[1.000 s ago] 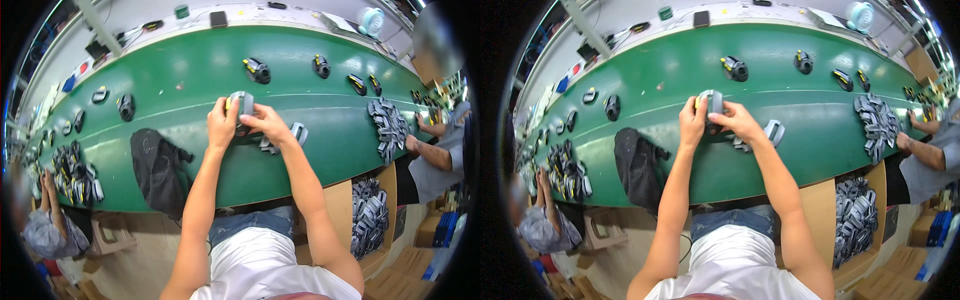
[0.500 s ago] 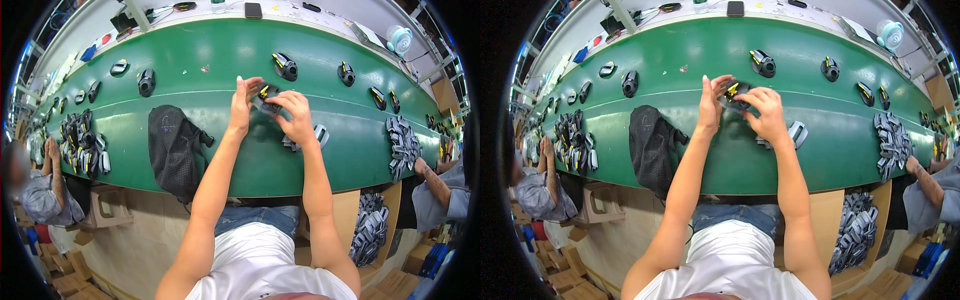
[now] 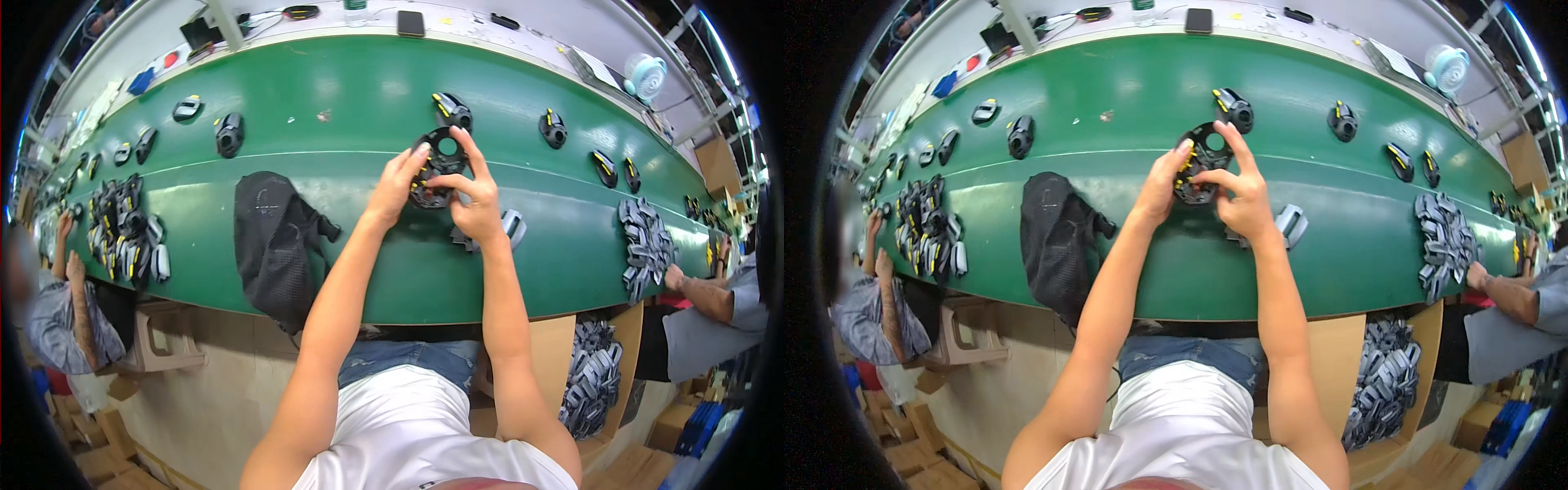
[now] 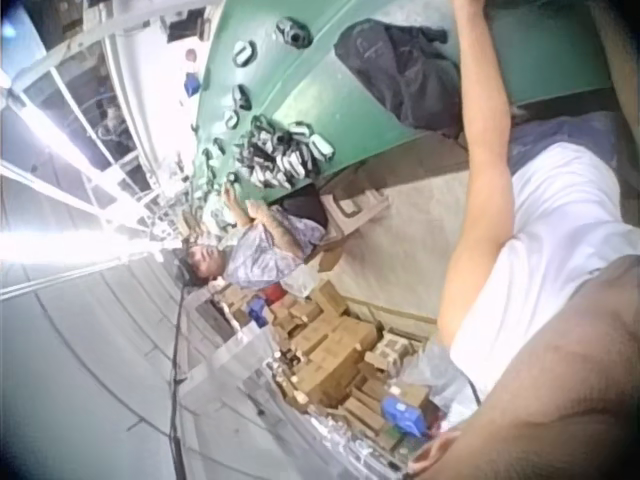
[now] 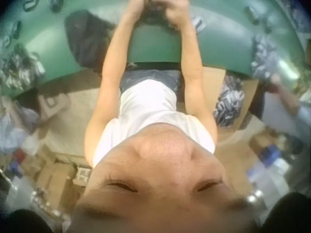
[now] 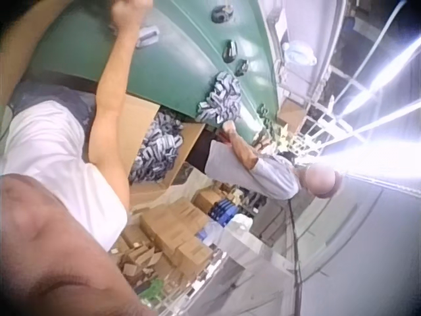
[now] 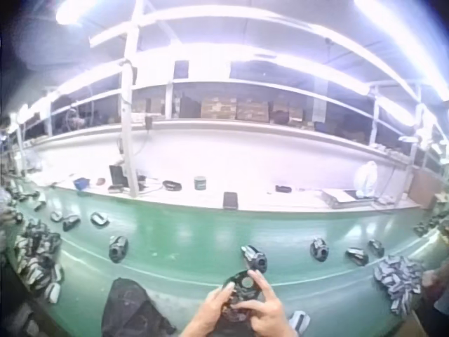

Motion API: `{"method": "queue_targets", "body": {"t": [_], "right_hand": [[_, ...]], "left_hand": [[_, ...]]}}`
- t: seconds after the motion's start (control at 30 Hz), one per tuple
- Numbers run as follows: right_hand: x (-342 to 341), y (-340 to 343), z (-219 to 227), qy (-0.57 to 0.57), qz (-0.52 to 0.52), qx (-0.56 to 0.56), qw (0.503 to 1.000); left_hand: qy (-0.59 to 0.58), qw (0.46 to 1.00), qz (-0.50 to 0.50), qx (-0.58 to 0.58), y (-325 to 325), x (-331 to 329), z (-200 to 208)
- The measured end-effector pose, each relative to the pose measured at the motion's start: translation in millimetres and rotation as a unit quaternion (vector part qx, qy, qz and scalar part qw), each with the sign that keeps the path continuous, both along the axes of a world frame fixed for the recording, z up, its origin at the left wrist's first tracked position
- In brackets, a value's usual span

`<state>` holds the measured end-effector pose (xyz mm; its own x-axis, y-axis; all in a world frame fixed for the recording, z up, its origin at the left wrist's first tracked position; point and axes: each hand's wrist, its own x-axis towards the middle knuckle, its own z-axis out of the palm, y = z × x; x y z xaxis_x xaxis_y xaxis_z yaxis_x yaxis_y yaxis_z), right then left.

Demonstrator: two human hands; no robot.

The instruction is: Assembling small electronic components on a production line table.

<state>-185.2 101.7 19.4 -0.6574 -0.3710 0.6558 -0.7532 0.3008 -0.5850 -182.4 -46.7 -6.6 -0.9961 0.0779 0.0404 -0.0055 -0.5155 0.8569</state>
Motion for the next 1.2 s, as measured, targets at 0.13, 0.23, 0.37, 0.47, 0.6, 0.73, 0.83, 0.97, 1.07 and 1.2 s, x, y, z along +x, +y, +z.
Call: {"method": "queue_targets", "body": {"t": [0.13, 0.23, 0.37, 0.47, 0.6, 0.73, 0.83, 0.97, 1.07, 1.2], "right_hand": [[3.3, -3.0, -0.1, -0.147, 0.117, -0.235, 0.954], [3.6, -1.0, -10.8, -0.269, 0.076, -0.245, 0.928], [2.1, -11.6, -22.0, -0.311, -0.002, -0.265, 0.913], [0.2, -13.1, -23.9, -0.341, -0.041, -0.302, 0.889], [0.1, -8.7, -26.0, -0.403, -0.047, -0.219, 0.887], [4.5, -13.2, -24.2, -0.369, -0.018, -0.318, 0.873], [3.8, -21.9, -24.2, -0.364, 0.011, -0.383, 0.849], [4.7, -17.8, -30.7, -0.362, 0.027, -0.412, 0.835], [2.4, -15.4, -31.8, -0.368, 0.049, -0.408, 0.834], [3.7, -20.1, -29.4, -0.407, 0.049, -0.422, 0.809]], "left_hand": [[0.018, 0.999, 0.020, -0.021, 0.9, 1.6, -2.0], [0.041, 0.994, 0.099, -0.025, 8.0, 2.0, 4.9], [0.052, 0.990, 0.131, -0.006, 13.9, 2.9, 6.4], [0.070, 0.988, 0.133, -0.047, 13.8, -2.1, -2.7], [0.084, 0.981, 0.158, -0.080, 14.3, -3.2, -9.4], [0.089, 0.984, 0.144, -0.046, 17.2, 1.3, 2.3], [0.053, 0.990, 0.129, 0.020, 18.5, 4.0, 6.3], [0.008, 0.986, 0.133, 0.101, 29.8, 10.6, 7.1], [-0.002, 0.979, 0.157, 0.129, 34.0, 8.5, 8.9], [0.087, 0.977, 0.194, -0.001, 25.4, 4.7, -2.4]]}}
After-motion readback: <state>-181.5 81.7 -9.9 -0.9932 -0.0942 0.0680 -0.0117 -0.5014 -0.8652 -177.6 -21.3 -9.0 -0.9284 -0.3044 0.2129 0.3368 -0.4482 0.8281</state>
